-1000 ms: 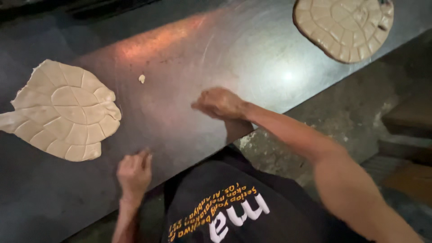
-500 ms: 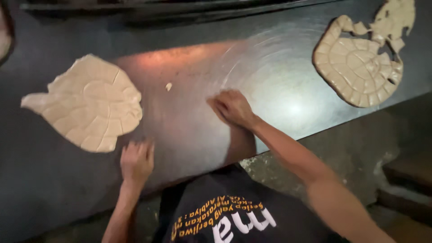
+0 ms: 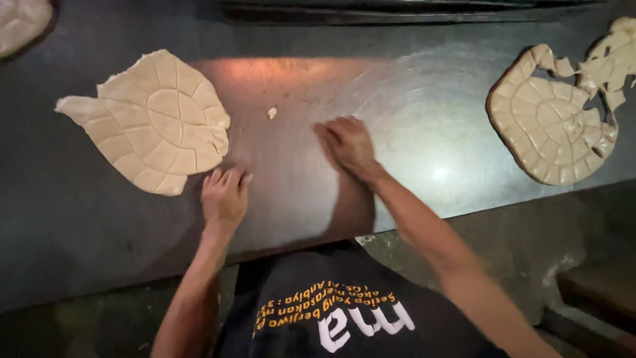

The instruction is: The person repeatedly tears small pieces from a flattened dough sheet on a metal table, rolls each piece into a ball between the palms, and places the balls onto a nearby tray. The process continues throughout the clip with multiple dough balls accumulating on the tray.

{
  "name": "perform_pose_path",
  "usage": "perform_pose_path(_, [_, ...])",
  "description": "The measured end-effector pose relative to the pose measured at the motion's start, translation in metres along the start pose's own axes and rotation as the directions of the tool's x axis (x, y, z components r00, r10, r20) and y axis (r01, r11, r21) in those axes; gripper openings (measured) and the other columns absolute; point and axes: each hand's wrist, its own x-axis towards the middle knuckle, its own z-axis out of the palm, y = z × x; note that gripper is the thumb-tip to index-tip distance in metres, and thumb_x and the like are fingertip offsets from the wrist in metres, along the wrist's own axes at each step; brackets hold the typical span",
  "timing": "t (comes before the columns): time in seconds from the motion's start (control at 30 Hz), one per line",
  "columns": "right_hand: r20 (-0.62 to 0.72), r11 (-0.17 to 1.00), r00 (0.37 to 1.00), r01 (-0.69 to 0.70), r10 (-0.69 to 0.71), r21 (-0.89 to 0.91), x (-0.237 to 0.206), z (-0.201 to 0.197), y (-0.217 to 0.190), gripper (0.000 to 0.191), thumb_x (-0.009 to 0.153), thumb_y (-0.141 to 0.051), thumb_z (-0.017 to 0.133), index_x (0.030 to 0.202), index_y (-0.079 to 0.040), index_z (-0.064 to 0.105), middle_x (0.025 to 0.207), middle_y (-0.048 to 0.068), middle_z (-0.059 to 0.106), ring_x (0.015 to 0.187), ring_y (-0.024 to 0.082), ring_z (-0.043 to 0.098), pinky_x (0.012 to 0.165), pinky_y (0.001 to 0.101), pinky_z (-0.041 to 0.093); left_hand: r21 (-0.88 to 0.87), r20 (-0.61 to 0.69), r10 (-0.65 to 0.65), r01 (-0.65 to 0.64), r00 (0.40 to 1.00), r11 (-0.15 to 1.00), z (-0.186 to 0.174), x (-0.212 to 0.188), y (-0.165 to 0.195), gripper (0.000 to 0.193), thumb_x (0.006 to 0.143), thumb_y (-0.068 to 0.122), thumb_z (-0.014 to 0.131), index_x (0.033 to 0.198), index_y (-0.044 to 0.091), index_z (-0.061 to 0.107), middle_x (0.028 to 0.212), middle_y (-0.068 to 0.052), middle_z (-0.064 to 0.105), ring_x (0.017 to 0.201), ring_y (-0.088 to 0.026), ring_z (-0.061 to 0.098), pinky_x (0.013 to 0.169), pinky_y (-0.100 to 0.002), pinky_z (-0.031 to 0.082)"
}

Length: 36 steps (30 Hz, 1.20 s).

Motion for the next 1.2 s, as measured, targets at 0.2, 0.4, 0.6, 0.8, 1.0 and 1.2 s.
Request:
perform_pose_path(0.2, [0.146,0.979,0.988,0.015,-0.045,0.204,-0.035,0.003,-0.035,0.011,0.088,-0.01,0.071,0.098,-0.006,0.071,0.096,0.015,0.071,0.091,0.038,0.066,0.084,0.0465,0.05,-0.295,0.061,0.057,-0.036,0.996,0.955,0.011,-0.036,0.033,0.016,0.089,0.013,0.073,0.103,0.008,0.067,0.096,-0.011,0.07,0.089,-0.032,0.064,0.078,-0.045,0.05])
perform_pose_path(0.4, [0.076,1.0,0.997,-0.019,0.02,-0.012,0.005,-0.02,-0.008,0.008,0.091,-0.01,0.075,0.087,-0.006,0.069,0.084,0.014,0.068,0.08,0.037,0.063,0.078,0.0476,0.048,0.045,0.085,-0.017,0.013,0.996,0.999,-0.009,-0.009,-0.015,0.013,0.092,0.018,0.077,0.101,0.011,0.071,0.093,-0.011,0.07,0.087,-0.034,0.063,0.079,-0.047,0.048])
perform_pose_path(0.6, [0.051,0.987,0.997,0.053,-0.062,0.151,-0.021,0.03,-0.023,0.013,0.088,-0.006,0.075,0.1,-0.006,0.072,0.097,0.013,0.07,0.091,0.036,0.064,0.084,0.0477,0.048,-0.167,0.001,-0.027,0.026,1.0,0.986,0.022,-0.01,0.037,0.017,0.089,0.013,0.075,0.105,0.01,0.07,0.1,-0.004,0.072,0.094,-0.026,0.063,0.082,-0.045,0.048])
perform_pose_path(0.8, [0.198,0.998,0.98,0.011,-0.024,0.068,-0.086,-0.015,-0.015,0.018,0.089,-0.004,0.077,0.107,-0.007,0.074,0.109,0.013,0.07,0.104,0.034,0.061,0.091,0.0438,0.052,-0.078,0.087,0.084,-0.077,0.993,0.994,-0.055,-0.072,0.018,0.024,0.086,0.005,0.071,0.109,0.003,0.068,0.111,-0.011,0.067,0.102,-0.032,0.063,0.09,-0.042,0.051])
perform_pose_path(1.0, [0.395,0.906,0.847,-0.416,0.354,0.08,-0.042,-0.03,-0.029,0.037,0.085,-0.007,0.081,0.121,-0.005,0.07,0.105,0.014,0.068,0.096,0.032,0.066,0.082,0.039,0.055,-0.248,0.068,-0.305,0.312,0.95,0.917,-0.062,-0.048,0.012,0.024,0.091,0.009,0.075,0.113,0.003,0.066,0.12,-0.017,0.064,0.104,-0.036,0.066,0.088,-0.042,0.056])
perform_pose_path(1.2, [0.406,0.955,0.911,-0.05,-0.076,0.292,0.043,0.005,-0.089,0.049,0.081,0.008,0.073,0.129,0.002,0.066,0.124,0.017,0.061,0.103,0.029,0.067,0.083,0.037,0.057,-0.549,0.016,-0.371,0.318,0.929,0.773,-0.036,0.057,0.055,0.044,0.088,0.004,0.077,0.129,0.009,0.063,0.133,-0.015,0.059,0.111,-0.033,0.068,0.089,-0.038,0.061])
